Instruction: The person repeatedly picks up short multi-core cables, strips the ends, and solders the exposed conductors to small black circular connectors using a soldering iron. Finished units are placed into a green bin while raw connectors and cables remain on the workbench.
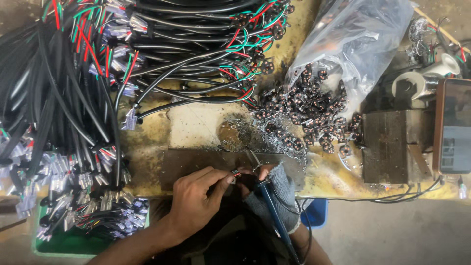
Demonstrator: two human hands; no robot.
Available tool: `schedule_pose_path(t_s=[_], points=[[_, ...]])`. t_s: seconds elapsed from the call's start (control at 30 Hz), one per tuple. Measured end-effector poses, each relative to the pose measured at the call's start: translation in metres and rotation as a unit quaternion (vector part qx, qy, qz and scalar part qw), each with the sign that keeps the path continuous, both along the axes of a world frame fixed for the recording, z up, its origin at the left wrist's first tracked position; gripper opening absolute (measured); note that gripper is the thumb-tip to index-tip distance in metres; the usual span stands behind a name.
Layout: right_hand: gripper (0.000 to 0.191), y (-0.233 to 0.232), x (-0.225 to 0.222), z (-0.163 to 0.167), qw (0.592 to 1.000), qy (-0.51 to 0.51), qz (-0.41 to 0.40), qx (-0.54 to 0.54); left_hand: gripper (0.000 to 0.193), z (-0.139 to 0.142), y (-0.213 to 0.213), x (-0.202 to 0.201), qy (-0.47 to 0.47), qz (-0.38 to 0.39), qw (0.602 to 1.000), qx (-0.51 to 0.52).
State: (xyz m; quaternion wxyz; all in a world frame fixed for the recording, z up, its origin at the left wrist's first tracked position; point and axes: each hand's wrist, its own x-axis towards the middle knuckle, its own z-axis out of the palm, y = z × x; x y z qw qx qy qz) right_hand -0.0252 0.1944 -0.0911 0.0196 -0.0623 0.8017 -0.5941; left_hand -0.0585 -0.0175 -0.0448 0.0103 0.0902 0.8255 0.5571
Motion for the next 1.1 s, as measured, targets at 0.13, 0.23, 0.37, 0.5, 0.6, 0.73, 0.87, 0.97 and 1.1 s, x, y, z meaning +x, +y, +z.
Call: schedule_pose_path(t_s=[0.13,0.23,0.37,0.5,0.6,0.73,0.87,0.97,1.1], points=[[0.038,0.003,0.0,-0.007,0.99,-0.092,0.005,-0.106,0.014,0.004,-0.011,-0.01,-0.099,-0.07,0.992,0.014],[0.039,0.005,-0.001,-0.007,0.995,-0.015,0.063,0.079,0.013,0.002,-0.02,-0.016,-0.11,-0.115,0.987,-0.004],[0.039,0.006,-0.004,-0.003,0.999,-0.025,0.043,0.002,0.008,-0.006,-0.011,-0.013,0.006,-0.089,0.993,-0.076],[0.041,0.005,-0.005,0.001,0.996,0.006,0.049,0.07,0.01,-0.009,0.0,-0.006,0.002,-0.069,0.993,-0.093],[0.037,0.003,-0.002,0.002,0.994,-0.078,0.023,-0.066,0.012,-0.008,0.002,-0.003,-0.001,-0.05,0.994,-0.098],[0.039,0.003,0.001,0.001,0.998,-0.045,0.025,-0.031,0.012,-0.007,0.003,-0.001,0.024,-0.048,0.994,-0.097],[0.04,0.001,-0.001,0.004,0.996,-0.012,0.019,0.082,0.014,-0.007,0.008,-0.001,0.056,-0.04,0.99,-0.126],[0.04,-0.003,-0.001,0.01,0.987,0.044,-0.001,0.157,0.013,-0.006,0.008,-0.001,0.064,-0.039,0.99,-0.118],[0.04,-0.008,0.002,0.012,0.994,0.034,-0.011,0.104,0.014,-0.002,0.001,-0.002,0.018,-0.063,0.991,-0.115]])
